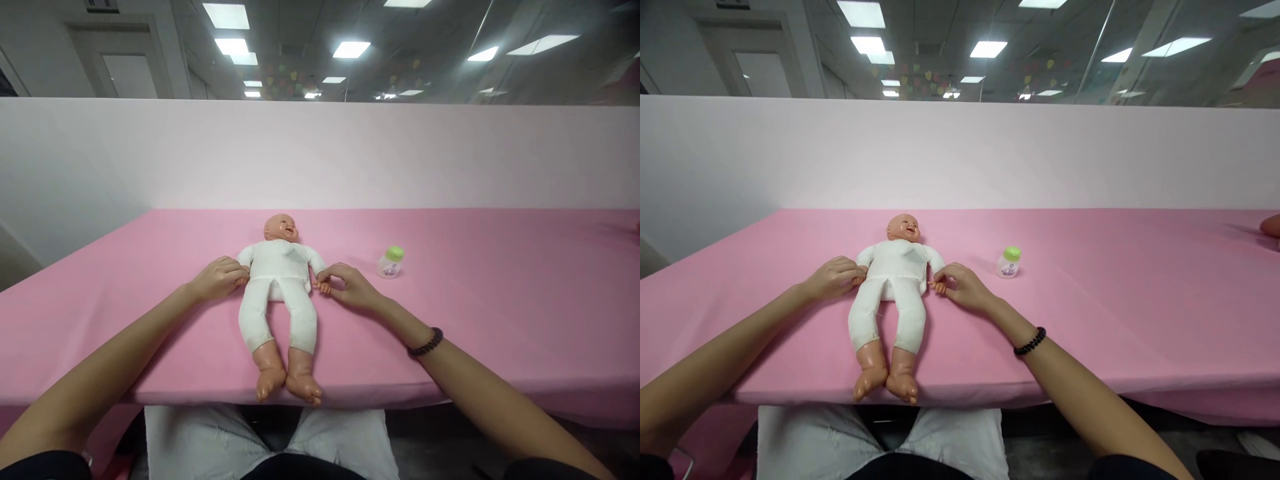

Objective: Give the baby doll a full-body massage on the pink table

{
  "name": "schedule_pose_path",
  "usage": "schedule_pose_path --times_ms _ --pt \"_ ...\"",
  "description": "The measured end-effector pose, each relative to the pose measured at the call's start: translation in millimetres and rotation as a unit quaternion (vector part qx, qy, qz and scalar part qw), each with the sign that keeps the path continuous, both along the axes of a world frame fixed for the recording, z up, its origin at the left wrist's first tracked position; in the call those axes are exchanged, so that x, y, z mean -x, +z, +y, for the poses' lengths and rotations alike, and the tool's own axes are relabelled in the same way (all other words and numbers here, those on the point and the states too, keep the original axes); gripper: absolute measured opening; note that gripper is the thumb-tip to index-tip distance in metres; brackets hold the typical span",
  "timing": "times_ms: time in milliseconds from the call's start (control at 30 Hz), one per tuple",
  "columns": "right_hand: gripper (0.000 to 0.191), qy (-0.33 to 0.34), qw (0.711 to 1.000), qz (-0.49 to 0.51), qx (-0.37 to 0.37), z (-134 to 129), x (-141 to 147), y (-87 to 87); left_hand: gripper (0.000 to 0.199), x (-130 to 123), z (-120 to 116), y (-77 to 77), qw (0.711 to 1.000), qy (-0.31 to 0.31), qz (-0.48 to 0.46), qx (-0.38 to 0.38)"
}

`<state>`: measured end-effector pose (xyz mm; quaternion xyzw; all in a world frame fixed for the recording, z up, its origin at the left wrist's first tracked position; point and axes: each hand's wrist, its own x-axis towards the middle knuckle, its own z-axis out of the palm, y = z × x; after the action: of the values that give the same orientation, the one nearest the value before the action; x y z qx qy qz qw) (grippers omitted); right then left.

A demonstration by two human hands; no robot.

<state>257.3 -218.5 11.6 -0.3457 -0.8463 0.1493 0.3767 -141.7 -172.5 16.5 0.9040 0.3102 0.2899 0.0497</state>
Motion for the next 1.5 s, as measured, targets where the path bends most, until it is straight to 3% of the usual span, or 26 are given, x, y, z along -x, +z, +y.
schedule_pose_path --times_ms 167,300,400,500,633,767,867,933,1133,1300,1500 --pt "0.014 -0.011 1.0 0.002 -0.022 -1.8 4.5 -12.7 0.017 3.2 1.7 -8.9 0.999 -0.016 -0.013 0.04" --pt "0.014 -0.016 0.999 0.046 0.008 -0.7 1.7 -0.6 0.018 9.0 -0.8 -8.4 0.999 0.009 -0.029 0.022" --pt "0.019 -0.055 0.99 0.125 0.047 7.7 -2.8 15.1 0.024 8.4 -0.6 -3.2 0.988 0.086 -0.124 0.025" --pt "0.03 -0.073 0.971 0.211 0.083 29.1 -3.4 32.8 0.035 -0.6 13.7 9.2 0.945 0.184 -0.266 0.036" --pt "0.036 -0.092 0.927 0.343 0.125 74.7 4.9 51.9 0.04 -16.9 60.0 30.2 0.877 0.204 -0.425 0.094" --pt "0.021 -0.166 0.892 0.359 0.218 118.7 12.5 58.8 0.032 -25.7 110.1 40.5 0.819 0.262 -0.469 0.202" --pt "0.014 -0.187 0.874 0.335 0.299 139.7 13.4 57.1 0.029 -28.7 136.0 38.5 0.775 0.296 -0.489 0.27" --pt "0.013 -0.197 0.865 0.315 0.337 148.7 13.3 53.8 0.03 -30.9 147.5 33.9 0.76 0.319 -0.48 0.3" --pt "0.018 -0.289 0.848 0.261 0.36 170.2 18.1 32.1 0.032 -31.5 161.4 10.9 0.752 0.403 -0.411 0.322" --pt "0.009 -0.343 0.829 0.225 0.379 186.4 22.7 8.9 0.035 -23.2 163.5 -6.2 0.771 0.462 -0.33 0.287" --pt "0.006 -0.358 0.835 0.2 0.367 193.6 25.5 2.8 0.031 -25.1 159.9 -6.9 0.784 0.448 -0.312 0.296"
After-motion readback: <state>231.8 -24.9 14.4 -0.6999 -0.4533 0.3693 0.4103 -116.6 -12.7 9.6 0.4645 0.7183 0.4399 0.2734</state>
